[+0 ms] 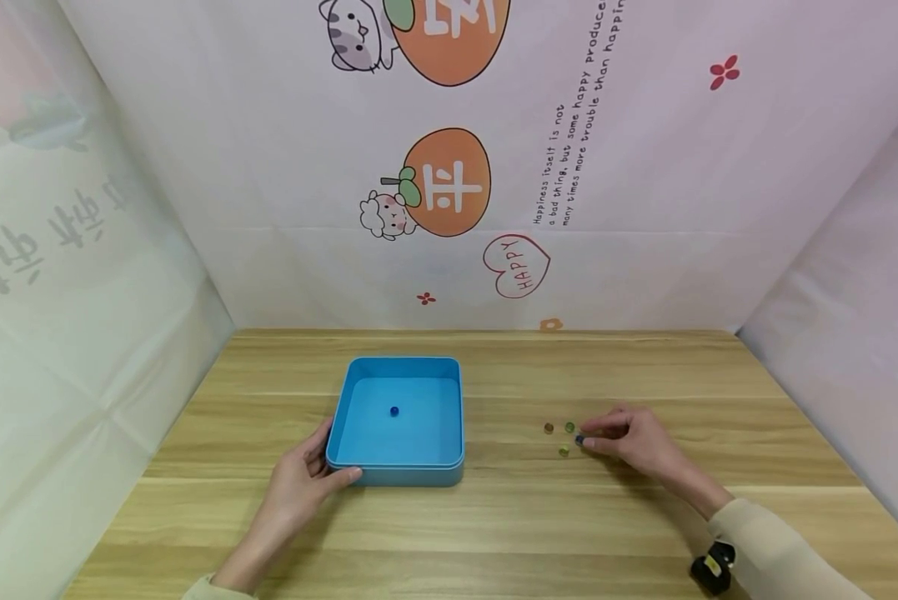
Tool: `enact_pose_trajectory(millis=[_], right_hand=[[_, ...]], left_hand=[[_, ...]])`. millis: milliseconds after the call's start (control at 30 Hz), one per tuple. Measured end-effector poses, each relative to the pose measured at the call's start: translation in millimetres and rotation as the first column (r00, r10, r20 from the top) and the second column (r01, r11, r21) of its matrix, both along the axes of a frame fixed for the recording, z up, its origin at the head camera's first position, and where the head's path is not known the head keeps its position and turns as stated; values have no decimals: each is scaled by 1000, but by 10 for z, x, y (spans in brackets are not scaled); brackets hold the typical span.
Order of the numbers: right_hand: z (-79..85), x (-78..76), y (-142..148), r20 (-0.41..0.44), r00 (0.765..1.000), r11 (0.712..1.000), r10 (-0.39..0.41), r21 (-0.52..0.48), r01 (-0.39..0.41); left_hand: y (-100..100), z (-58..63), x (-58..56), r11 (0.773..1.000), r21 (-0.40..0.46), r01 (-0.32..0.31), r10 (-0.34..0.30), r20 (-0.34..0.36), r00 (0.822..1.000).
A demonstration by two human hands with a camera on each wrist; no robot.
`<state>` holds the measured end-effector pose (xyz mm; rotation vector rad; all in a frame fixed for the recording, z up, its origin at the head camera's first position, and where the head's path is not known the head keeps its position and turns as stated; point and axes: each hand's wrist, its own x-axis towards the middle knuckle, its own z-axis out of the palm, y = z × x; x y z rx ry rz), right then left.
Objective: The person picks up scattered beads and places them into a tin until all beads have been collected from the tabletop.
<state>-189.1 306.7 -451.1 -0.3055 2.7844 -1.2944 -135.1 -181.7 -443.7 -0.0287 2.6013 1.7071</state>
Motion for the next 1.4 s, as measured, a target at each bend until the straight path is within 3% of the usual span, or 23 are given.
enact_pose_trajectory(millis=[1000,1400], right_hand=[[-6,-19,-51,-106,993,994,46,108,-34],[20,-4,-64,-74,997,996,31,85,-25]], left_hand=[[-3,9,2,1000,-10,16,-16,-21,1000],[-7,5,7,1000,8,22,-22,-21,1000]])
